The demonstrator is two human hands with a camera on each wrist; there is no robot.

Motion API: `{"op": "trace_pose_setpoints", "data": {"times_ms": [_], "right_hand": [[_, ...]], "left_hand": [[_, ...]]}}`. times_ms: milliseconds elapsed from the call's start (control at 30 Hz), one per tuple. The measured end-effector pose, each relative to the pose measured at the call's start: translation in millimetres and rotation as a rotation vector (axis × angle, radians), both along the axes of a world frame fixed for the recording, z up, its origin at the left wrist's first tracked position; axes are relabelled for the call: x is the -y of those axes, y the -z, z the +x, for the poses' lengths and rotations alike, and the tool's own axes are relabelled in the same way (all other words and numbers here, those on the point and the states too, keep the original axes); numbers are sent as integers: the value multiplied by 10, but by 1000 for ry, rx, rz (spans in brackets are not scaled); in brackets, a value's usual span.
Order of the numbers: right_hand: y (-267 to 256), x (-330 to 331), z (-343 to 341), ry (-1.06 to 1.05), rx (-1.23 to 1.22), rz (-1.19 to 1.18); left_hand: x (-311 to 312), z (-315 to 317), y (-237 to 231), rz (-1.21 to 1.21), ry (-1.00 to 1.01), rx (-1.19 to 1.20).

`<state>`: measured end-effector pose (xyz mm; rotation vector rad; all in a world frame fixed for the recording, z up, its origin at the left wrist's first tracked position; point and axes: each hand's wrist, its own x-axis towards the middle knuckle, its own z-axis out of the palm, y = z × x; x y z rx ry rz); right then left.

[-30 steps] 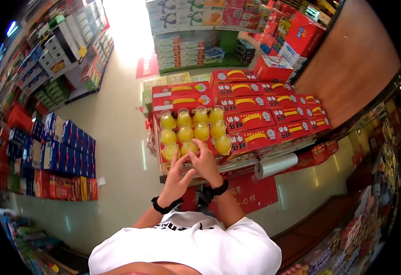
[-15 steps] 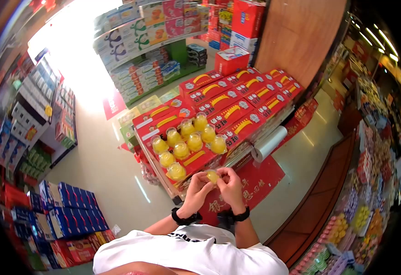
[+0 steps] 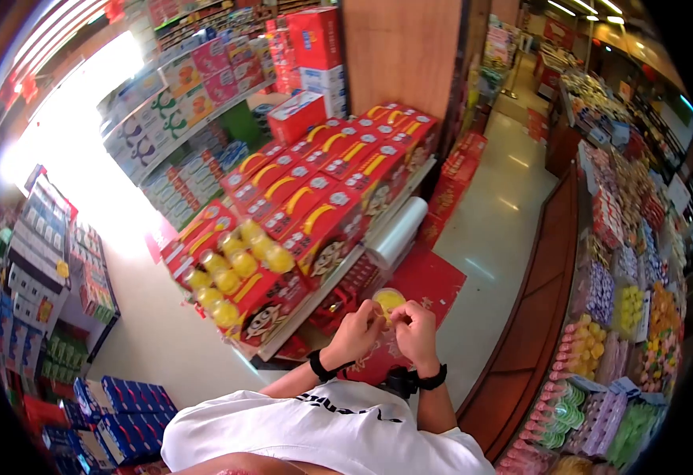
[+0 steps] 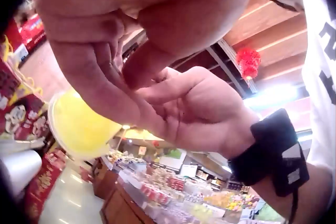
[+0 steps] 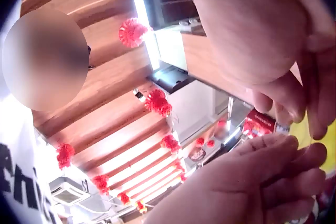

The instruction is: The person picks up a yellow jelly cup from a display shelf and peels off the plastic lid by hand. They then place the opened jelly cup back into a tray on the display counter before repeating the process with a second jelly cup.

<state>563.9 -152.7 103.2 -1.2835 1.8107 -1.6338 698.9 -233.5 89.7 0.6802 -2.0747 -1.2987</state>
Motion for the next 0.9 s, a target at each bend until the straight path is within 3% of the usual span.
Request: {"op": "trace_pose_setpoints", "data": {"times_ms": [100, 200, 233, 333, 400, 467, 533, 600, 700, 900], "right_hand": [[108, -376, -547, 64, -60, 16], [111, -770, -899, 201, -47, 10], [132, -914, -999, 216, 97, 25], [185, -1226, -1242, 393, 186, 10], [274, -1473, -1460, 429, 196, 65], [243, -1637, -1659, 243, 241, 219], [180, -1694, -1796, 300, 340, 260], [300, -1732, -1918, 311, 154, 327], [394, -1742, -2117, 372, 297, 315], [530, -1686, -2911, 514, 361, 282]], "left_hand": [[-220, -572, 61, 90, 113, -48], [-436, -1042, 142, -40, 250, 0], [-511, -1206, 111, -8, 300, 10], [-717, -1669, 166, 52, 437, 38], [-837, -1919, 248, 300, 436, 67], [-911, -2112, 255, 274, 467, 84], [-935, -2306, 324, 268, 512, 164], [-921, -2501, 360, 336, 580, 240], [-828, -2884, 477, 367, 701, 323], [-666, -3921, 763, 375, 903, 281]]}}
